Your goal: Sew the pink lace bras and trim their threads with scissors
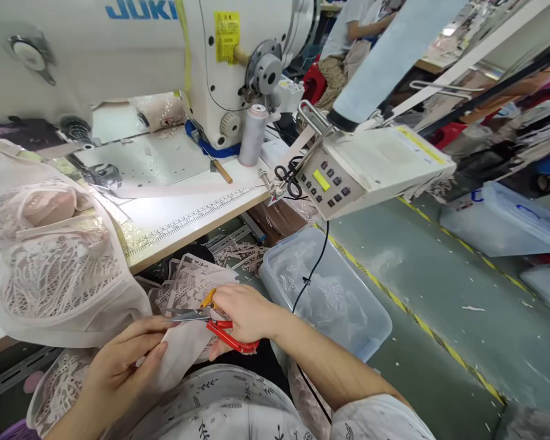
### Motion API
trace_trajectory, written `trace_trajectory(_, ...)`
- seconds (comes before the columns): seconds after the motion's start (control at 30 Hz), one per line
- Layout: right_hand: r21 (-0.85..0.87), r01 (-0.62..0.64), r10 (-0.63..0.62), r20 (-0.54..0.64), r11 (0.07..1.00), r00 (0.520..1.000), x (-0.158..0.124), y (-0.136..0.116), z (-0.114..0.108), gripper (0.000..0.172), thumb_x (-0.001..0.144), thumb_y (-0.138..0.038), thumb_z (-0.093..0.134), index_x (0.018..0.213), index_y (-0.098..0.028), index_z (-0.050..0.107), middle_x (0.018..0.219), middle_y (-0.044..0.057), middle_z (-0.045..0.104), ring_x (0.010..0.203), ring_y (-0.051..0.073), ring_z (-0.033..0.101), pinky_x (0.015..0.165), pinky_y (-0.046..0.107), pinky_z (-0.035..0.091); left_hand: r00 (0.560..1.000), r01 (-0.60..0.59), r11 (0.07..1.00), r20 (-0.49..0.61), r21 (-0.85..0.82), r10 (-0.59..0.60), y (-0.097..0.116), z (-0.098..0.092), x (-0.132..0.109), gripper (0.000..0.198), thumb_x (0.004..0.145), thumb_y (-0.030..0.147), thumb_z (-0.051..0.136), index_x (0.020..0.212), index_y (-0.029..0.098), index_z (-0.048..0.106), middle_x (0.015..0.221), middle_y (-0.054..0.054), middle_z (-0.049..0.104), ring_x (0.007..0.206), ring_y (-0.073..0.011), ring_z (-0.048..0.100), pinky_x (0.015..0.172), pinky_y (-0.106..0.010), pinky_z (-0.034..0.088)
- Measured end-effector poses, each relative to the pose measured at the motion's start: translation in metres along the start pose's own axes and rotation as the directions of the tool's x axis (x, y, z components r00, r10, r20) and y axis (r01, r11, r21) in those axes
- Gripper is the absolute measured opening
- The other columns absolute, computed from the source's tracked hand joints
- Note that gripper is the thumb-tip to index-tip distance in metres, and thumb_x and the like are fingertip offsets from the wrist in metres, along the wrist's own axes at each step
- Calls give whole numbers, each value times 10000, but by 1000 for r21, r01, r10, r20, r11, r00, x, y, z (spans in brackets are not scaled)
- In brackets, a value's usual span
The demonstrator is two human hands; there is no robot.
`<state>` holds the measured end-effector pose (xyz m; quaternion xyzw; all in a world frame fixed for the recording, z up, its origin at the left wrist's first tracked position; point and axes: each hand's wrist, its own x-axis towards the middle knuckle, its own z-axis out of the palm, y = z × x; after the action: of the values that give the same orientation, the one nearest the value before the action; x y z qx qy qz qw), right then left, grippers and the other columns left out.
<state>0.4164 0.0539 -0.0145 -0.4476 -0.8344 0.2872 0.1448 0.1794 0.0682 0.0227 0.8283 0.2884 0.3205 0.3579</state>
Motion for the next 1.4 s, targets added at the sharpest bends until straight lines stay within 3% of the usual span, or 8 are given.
trace_trajectory(0.2, -32, 39, -38, 34, 999, 999, -1, -1, 4, 541, 617, -672, 638, 665, -228, 333, 668, 5, 481, 624, 158, 432, 581, 286, 394, 996, 83, 996, -35, -14, -83, 3, -2, -2, 214, 803, 100, 525, 764, 183, 718, 838, -75, 721, 738, -142, 691, 661, -174, 555)
trace_trajectory(0.33, -6, 55, -54, 13, 998, 998, -1, -5, 3, 546, 623, -681, 618, 641, -232, 307, 644, -4, 469, 605, 152, 419, 564, 284, 373, 991, 89, 996, -98, -11, -90, 3, -3, 0, 203, 783, 113, 543, 721, 192, 720, 798, -71, 732, 722, -156, 700, 653, -192, 565)
trace_trajectory(0.57, 51, 50, -49, -26, 997, 998, -2, -8, 2, 593, 579, -698, 650, 620, -235, 281, 611, -27, 419, 573, 138, 381, 530, 271, 305, 988, 116, 992, -96, -50, -120, 3, -4, -1, 200, 778, 110, 551, 740, 197, 728, 811, -73, 736, 701, -151, 699, 636, -195, 567)
trace_trajectory(0.9, 69, 31, -29, -21, 997, 999, -7, -3, 9, 481, 669, -327, 662, 618, -231, 193, 571, -51, 322, 543, 121, 307, 524, 260, 263, 985, 139, 987, -90, -74, -145, 2, -4, -1, 210, 781, 115, 548, 707, 198, 727, 786, -72, 734, 691, -158, 698, 609, -193, 565)
trace_trajectory(1.0, 145, 21, -11, -68, 989, 998, -8, -1, 10, 498, 703, -442, 643, 610, -233, 200, 558, -55, 304, 527, 119, 290, 511, 263, 256, 985, 145, 987, -87, -63, -150, 2, -4, -1, 213, 789, 132, 543, 715, 202, 730, 790, -71, 734, 691, -161, 697, 600, -196, 562)
trace_trajectory(1.1, 258, 8, 43, -190, 966, 981, -6, -3, 2, 565, 679, -642, 598, 610, -235, 211, 565, -56, 298, 514, 117, 263, 495, 261, 252, 985, 161, 985, -53, -57, -164, 2, -4, -3, 223, 807, 144, 527, 738, 202, 730, 825, -77, 732, 701, -159, 693, 606, -202, 561)
trace_trajectory(1.23, 349, 60, 63, -330, 935, 942, -1, -15, -11, 554, 633, -672, 630, 641, -233, 292, 637, -28, 383, 573, 135, 348, 538, 260, 323, 991, 128, 992, -29, 2, -128, 3, -6, -7, 213, 819, 136, 520, 795, 199, 723, 887, -83, 726, 763, -155, 691, 675, -201, 558)
trace_trajectory(1.4, 373, 16, 65, -204, 928, 977, 7, -27, -7, 415, 695, -509, 667, 689, -222, 368, 708, 2, 469, 651, 155, 425, 614, 279, 377, 998, 58, 994, 14, 96, -60, 3, -8, -10, 216, 840, 123, 497, 882, 198, 696, 944, -75, 714, 835, -149, 680, 737, -200, 549)
